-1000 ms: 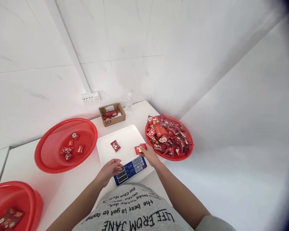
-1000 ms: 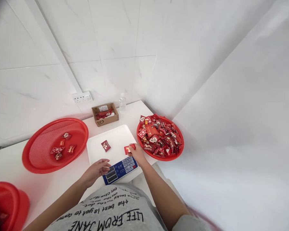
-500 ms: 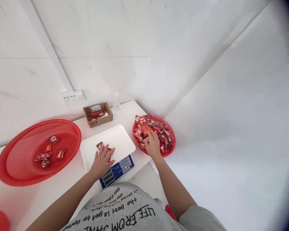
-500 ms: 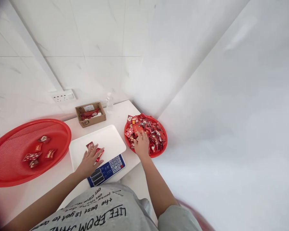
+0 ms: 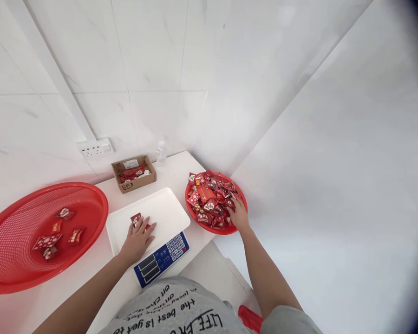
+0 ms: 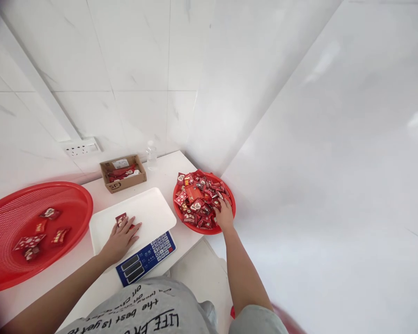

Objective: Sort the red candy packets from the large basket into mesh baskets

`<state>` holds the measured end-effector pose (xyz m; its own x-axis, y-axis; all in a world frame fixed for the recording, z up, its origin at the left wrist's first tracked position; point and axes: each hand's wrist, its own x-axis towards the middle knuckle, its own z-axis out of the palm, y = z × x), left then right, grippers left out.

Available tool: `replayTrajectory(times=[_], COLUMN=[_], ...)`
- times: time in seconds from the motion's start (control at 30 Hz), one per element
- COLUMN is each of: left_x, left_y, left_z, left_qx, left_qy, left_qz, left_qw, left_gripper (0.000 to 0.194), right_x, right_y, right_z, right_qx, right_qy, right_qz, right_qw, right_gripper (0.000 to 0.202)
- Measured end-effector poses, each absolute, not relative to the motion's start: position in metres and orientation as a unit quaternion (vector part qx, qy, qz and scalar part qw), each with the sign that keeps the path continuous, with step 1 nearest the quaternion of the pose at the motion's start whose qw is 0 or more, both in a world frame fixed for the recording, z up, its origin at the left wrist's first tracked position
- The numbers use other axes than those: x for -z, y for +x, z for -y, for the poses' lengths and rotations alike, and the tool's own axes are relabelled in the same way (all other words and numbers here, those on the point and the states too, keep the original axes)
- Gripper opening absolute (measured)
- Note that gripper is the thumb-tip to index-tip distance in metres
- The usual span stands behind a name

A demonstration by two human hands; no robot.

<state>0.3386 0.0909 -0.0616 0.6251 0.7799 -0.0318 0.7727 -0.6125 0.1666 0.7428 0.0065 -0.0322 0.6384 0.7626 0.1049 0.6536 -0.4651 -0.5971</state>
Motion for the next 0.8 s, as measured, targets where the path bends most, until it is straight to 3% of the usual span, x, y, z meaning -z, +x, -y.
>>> replayTrajectory(times=[0.23,0.57,0.8], left_x=[0.069,0.07,0.062], left_y=[0.339,0.342,0.339], left_z=[-0.085,-0.074,-0.067], left_qx=[-0.07,-0.108,-0.089], left_qy=[0.887,0.881,0.874], left_qz=[-0.45,-0.45,-0.464], left_qw=[0.074,0.097,0.117], left_gripper=[0.049,0.052,0.051], right_x=[0.022,-0.004,-0.027], right_y=[0.751,0.736,0.715], right_z=[-0.003,-0.007,-0.012], right_qx=[-0.097,-0.076,-0.045], right_qy=[-0.829,-0.811,-0.781], right_qz=[0.383,0.438,0.45], right_qw=[0.395,0.38,0.429], right_gripper=[0.043,0.043,0.041])
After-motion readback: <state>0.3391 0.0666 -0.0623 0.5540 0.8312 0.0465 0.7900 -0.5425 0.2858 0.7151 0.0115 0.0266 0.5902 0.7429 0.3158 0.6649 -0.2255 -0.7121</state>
